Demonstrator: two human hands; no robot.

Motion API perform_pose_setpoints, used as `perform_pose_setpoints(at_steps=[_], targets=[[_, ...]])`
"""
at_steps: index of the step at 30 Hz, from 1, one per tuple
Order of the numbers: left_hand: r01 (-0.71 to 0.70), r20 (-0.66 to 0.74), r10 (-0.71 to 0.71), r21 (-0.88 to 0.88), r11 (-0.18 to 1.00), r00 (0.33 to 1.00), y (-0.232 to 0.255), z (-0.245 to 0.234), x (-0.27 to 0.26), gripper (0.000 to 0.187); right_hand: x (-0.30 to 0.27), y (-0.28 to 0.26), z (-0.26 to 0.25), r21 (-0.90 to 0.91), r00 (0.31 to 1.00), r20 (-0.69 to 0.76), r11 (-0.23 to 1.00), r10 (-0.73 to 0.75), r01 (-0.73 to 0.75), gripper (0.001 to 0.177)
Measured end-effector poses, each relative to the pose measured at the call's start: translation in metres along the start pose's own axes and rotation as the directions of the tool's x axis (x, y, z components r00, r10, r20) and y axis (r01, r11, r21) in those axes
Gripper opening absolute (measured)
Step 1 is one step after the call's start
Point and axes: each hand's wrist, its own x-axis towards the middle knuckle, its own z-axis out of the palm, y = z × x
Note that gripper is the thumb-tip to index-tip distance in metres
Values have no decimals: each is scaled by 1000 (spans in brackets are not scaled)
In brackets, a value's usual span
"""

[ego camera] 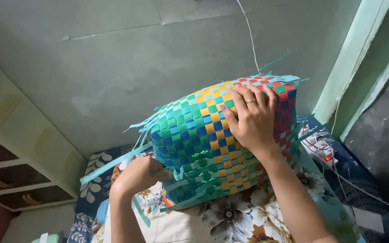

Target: Weaving colorful plastic strips to finish the construction of a handmade bag.

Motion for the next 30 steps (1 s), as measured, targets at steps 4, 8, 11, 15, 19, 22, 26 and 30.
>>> perform_pose_setpoints(at_steps=[4, 8, 11, 15, 19, 22, 26, 30], targets=[[-103, -40, 105, 31, 994, 994, 24, -19, -13, 36, 0, 0, -1, 0, 1000, 7, 1000, 3, -3, 40], [-185, -87, 188, 43, 982, 978, 22, -20, -14, 31, 0, 1, -1, 3, 1000, 9, 1000, -1, 1, 40], [-240, -104, 240, 21, 971, 965, 19, -20, -13, 28, -1, 1, -1, 4, 1000, 8, 1000, -6, 6, 40], [-207, -99, 206, 0, 978, 974, 14, -15, -9, 25, -1, 2, 1, -5, 1000, 6, 1000, -7, 7, 41], [-110, -144, 119, 67, 992, 982, 18, -6, -12, 23, -1, 3, 1, -2, 1000, 9, 1000, -14, 14, 41], [19, -198, 19, 184, 983, 980, 13, 6, -6, 23, -3, 3, 1, -6, 1000, 8, 1000, -11, 11, 42], [63, -258, 4, 254, 965, 966, 23, -2, -15, 27, 3, -2, -9, -8, 999, 36, 1000, -9, 9, 40], [-125, -138, 126, 17, 992, 982, 14, -19, -19, 31, 5, -4, -14, -12, 998, 55, 1000, -7, 8, 39]])
